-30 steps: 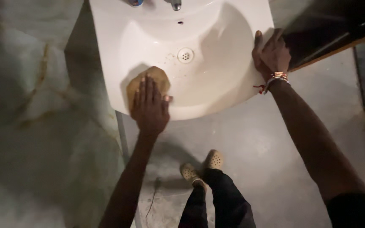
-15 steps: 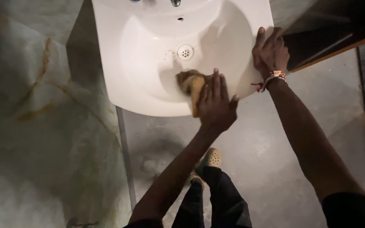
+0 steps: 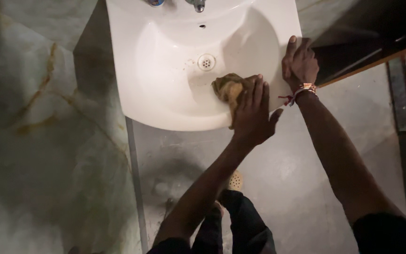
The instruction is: The person wipes the exterior rim and interior bowl of a white porcelain sink using a brown cloth, occasionally spraying the surface from a cleaning bottle and wiping the faucet.
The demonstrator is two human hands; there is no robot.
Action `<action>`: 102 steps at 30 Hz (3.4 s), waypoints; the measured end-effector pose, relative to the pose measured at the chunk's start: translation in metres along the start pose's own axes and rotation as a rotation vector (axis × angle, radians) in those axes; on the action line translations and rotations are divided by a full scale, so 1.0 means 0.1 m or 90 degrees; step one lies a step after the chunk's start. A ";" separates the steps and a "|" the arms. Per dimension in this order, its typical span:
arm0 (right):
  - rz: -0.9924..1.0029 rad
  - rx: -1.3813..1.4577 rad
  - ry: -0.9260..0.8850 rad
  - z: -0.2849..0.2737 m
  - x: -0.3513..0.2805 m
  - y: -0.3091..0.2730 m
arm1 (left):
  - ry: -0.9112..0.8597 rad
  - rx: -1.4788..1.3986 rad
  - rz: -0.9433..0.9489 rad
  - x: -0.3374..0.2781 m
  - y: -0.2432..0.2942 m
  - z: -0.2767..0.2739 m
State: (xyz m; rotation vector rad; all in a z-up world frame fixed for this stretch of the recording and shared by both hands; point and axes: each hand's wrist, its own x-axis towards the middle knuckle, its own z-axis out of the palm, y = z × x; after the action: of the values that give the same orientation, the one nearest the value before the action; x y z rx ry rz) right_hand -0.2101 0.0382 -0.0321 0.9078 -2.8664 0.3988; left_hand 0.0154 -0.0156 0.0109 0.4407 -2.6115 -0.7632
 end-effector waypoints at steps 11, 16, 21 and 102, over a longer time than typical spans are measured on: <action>0.161 0.125 0.023 -0.21 -0.03 -0.26 | -0.086 0.132 0.060 -0.70 -0.70 -0.61; 0.128 0.128 0.030 -0.21 -0.07 -0.25 | 0.007 -0.157 -0.173 -0.69 -0.94 -0.69; 0.152 0.122 0.006 -0.27 -0.06 -0.29 | -0.097 0.174 -0.233 0.03 -1.23 -0.65; -0.209 0.604 -0.086 -1.91 -1.99 -1.69 | -0.006 -0.599 -0.077 -0.85 -0.47 -1.70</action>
State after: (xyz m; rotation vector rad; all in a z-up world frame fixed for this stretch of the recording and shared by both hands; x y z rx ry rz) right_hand 0.0543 0.0674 0.1513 1.5175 -2.4755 1.7689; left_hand 0.1742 -0.0955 0.0936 0.2925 -1.9235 -1.8657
